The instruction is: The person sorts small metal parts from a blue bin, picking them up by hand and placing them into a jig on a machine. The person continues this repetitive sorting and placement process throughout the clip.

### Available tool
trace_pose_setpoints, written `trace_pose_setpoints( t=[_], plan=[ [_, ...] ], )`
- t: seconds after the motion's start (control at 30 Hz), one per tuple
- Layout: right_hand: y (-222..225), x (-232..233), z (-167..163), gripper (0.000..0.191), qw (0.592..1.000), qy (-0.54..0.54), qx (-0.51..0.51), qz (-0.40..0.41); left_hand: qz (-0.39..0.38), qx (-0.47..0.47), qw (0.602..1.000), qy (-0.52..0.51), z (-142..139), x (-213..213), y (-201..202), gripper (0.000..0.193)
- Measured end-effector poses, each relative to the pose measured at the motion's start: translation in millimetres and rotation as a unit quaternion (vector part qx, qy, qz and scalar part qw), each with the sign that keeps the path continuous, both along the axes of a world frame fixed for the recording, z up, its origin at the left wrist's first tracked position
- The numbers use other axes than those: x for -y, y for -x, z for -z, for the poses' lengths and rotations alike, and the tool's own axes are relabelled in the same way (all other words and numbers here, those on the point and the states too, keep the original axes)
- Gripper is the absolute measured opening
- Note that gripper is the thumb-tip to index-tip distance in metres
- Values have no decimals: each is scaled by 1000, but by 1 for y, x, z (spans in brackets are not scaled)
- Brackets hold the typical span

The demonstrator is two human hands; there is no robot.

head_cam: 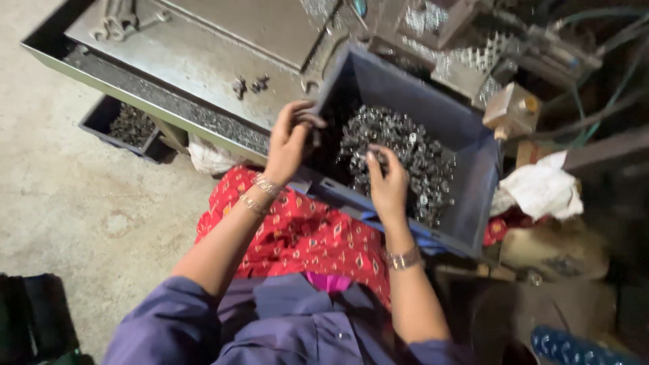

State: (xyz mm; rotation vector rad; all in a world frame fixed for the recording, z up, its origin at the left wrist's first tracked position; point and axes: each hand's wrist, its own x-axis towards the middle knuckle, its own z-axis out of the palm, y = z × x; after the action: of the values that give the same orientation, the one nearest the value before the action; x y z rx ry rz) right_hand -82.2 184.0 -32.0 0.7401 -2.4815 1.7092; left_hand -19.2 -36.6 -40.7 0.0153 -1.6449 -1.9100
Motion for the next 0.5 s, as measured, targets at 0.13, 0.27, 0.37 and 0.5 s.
trace_pose_setpoints(
  t=[0.13,0.27,0.37,0.5],
  plan=[
    [-11,6,-12,20,980,-85,-178,11,-157,56,986,-8,39,72,2,23],
    [-15,11,-17,21,979,-118,-166,4,-337,235,889,202,85,131,15,36],
    [-16,12,-17,21,978,-132,-161,-1,-360,341,807,320,88,150,35,65],
    [-15,12,-16,22,978,-147,-150,-1,-352,415,757,362,70,156,57,83]
  ],
)
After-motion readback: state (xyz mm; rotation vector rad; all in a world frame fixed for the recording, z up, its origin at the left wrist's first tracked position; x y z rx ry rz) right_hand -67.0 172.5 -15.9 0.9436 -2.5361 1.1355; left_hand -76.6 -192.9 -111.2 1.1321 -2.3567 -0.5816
